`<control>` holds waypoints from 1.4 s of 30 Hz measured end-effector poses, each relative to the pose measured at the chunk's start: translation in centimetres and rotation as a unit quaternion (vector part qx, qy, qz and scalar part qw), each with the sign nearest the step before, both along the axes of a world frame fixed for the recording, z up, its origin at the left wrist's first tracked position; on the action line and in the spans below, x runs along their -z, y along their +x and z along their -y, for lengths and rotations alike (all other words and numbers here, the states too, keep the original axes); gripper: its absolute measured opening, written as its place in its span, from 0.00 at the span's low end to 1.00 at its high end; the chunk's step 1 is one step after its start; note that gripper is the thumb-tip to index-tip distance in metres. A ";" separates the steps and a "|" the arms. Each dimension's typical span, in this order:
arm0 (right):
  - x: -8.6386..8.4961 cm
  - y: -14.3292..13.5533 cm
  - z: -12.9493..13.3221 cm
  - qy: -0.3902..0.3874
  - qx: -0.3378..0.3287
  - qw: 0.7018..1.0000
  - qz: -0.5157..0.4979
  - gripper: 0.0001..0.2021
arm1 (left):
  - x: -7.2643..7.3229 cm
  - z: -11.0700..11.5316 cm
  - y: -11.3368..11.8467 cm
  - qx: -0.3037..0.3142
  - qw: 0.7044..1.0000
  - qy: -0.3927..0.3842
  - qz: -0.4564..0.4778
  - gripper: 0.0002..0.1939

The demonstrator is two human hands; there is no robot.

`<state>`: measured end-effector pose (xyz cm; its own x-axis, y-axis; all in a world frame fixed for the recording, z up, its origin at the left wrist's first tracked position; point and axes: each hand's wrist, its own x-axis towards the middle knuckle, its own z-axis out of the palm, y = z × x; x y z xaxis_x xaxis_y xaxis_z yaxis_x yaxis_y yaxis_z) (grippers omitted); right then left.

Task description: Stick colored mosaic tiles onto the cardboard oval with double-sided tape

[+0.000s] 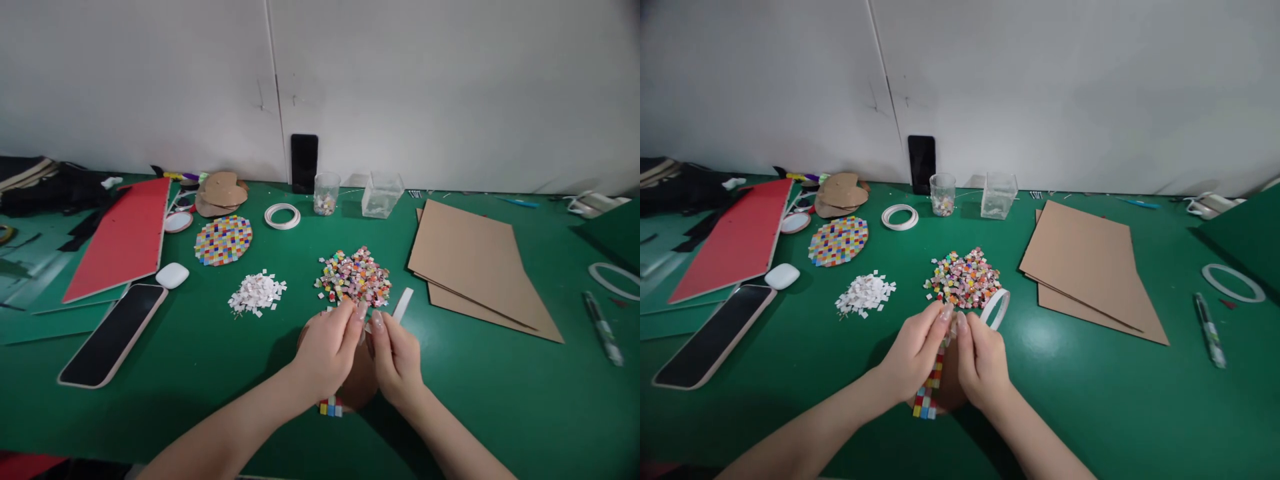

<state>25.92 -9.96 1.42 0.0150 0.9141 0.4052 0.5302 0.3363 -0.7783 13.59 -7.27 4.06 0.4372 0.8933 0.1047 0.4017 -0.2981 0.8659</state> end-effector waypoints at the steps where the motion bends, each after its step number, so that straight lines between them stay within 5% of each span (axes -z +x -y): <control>1: 0.1 0.0 0.0 0.006 0.000 1.000 0.012 0.13 | 0.0 0.0 0.0 0.003 1.000 0.005 -0.011 0.14; 13: 0.9 0.3 0.0 0.054 -0.001 0.992 0.117 0.11 | -0.3 -0.2 -0.2 0.030 0.990 0.059 -0.128 0.09; 31: 0.6 -1.0 0.6 -0.062 -0.024 0.987 -0.143 0.12 | -0.2 -0.3 -0.3 0.048 0.998 0.012 -0.041 0.13; 42: 0.7 -1.1 0.8 -0.086 0.004 0.975 -0.203 0.13 | 0.4 0.2 0.3 0.020 0.997 -0.035 0.059 0.15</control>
